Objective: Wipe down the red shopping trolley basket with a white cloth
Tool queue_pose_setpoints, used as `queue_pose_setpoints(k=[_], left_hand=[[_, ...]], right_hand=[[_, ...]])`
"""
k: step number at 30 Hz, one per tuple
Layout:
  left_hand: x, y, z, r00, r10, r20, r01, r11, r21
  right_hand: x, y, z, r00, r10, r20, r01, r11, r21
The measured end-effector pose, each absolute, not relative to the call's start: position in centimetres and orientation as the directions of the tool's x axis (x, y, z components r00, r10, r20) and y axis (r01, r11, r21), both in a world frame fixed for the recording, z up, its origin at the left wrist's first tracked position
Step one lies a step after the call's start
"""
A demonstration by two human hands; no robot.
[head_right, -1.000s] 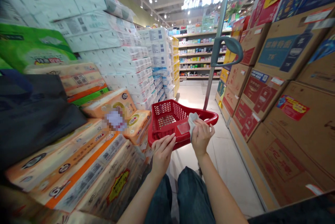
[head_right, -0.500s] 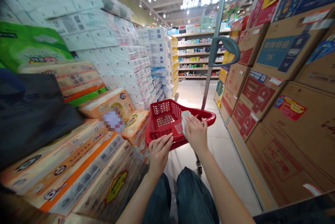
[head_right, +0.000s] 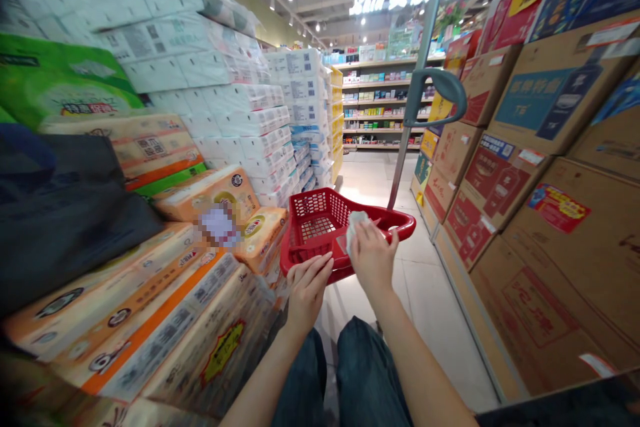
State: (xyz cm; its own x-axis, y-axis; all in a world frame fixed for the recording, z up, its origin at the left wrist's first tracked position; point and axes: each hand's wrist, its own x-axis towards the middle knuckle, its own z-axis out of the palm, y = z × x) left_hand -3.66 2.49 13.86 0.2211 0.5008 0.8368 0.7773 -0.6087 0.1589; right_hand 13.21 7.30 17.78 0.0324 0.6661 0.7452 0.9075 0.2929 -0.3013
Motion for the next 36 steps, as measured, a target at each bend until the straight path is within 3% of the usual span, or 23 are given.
queue_pose_setpoints(k=[3,5,10,12,17,19,25,27,32,36], left_hand=[[-4.0,2.4,13.9,0.227,0.495,0.839,0.775,-0.613,0.152],[-4.4,2.4,13.9,0.244,0.497,0.833,0.771,-0.620,0.145],[-4.4,2.2,14.1,0.233,0.494,0.838,0.759,-0.631,0.161],[-4.0,2.1,14.0,0.223,0.497,0.839,0.762,-0.625,0.168],[-4.2,2.0,14.0,0.230,0.486,0.843,0.765,-0.626,0.152],[-4.6,1.9,14.0,0.245,0.493,0.835,0.766,-0.626,0.146],[-4.4,2.0,13.8,0.247,0.488,0.837,0.766,-0.628,0.140],[-4.2,2.2,13.8,0.240,0.479,0.844,0.764,-0.629,0.140],[-4.3,2.6,14.0,0.231,0.485,0.844,0.753,-0.638,0.161],[-4.6,2.5,14.0,0.271,0.500,0.822,0.754,-0.642,0.141]], right_hand=[[11.6,6.1,18.1,-0.232,0.663,0.711,0.848,0.496,-0.186],[13.3,6.7,18.3,-0.283,0.659,0.697,0.828,0.534,-0.169],[17.9,9.0,17.9,0.057,0.724,0.688,0.895,0.268,-0.356],[16.5,8.4,17.8,0.128,0.699,0.703,0.908,0.203,-0.367],[12.0,5.6,17.9,-0.213,0.631,0.746,0.850,0.496,-0.176],[13.4,5.9,17.5,-0.260,0.598,0.758,0.821,0.550,-0.152],[18.3,9.0,14.6,0.188,0.446,0.875,0.860,0.356,-0.365],[16.2,8.5,14.0,0.233,0.409,0.882,0.848,0.359,-0.391],[10.2,6.4,13.2,-0.012,0.397,0.918,0.848,0.491,-0.201],[13.5,7.5,12.8,-0.165,0.339,0.926,0.860,0.509,-0.033]])
